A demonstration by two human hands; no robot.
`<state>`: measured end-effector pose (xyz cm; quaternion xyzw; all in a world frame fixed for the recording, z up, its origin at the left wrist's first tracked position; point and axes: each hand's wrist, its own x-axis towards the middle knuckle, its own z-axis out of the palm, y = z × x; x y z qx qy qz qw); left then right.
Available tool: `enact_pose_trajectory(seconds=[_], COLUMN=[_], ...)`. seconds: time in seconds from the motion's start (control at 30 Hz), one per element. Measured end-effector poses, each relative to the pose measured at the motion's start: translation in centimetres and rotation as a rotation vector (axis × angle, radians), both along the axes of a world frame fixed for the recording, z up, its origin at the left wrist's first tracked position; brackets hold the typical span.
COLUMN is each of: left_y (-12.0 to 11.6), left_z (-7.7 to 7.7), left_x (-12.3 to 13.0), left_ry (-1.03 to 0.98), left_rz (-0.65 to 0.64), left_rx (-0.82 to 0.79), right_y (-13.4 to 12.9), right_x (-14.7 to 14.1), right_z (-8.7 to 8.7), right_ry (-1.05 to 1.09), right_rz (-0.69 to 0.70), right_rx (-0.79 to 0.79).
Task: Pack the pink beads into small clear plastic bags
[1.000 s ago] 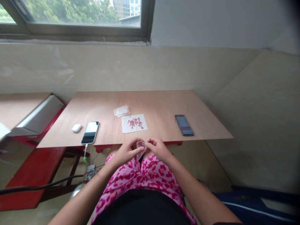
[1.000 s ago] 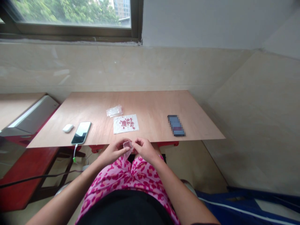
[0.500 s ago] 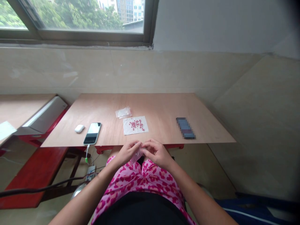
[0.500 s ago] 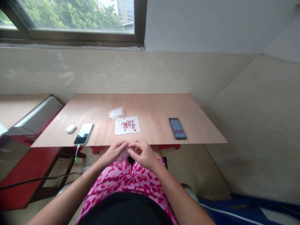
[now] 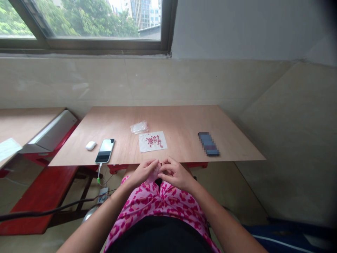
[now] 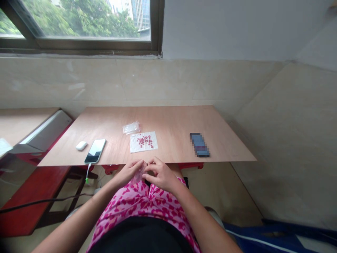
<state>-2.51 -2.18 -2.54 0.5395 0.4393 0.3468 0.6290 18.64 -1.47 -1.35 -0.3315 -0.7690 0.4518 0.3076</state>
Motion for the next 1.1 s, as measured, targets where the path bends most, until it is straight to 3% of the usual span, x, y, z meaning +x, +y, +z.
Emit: enact_pose_trajectory(seconds=[0.3, 0.53, 0.77, 1.1], left_y=[-0.1, 0.5, 0.1, 0.0], left_z=[1.5, 0.6, 1.2, 1.2], left_x=[-0.4, -1.0, -0.8, -0.3], left_ry=[0.036, 0.096, 0.321, 0.441], left_rz=[-0.188, -0.207, -0.228, -0.19], left_rx=[0.04, 0.008, 0.166, 0.309], right_y=[1.4, 1.6, 1.3, 0.9], right_x=[1.7, 2.1, 2.0, 1.4], right_z=[-0.1, 0.3, 0.4, -0.1], right_ry=[0.03, 0.014, -0.112, -0.104], right_rz=[-0.099, -0.073, 0.086, 0.074], right_rx=[-0.043, -0.098, -0.159, -0.12])
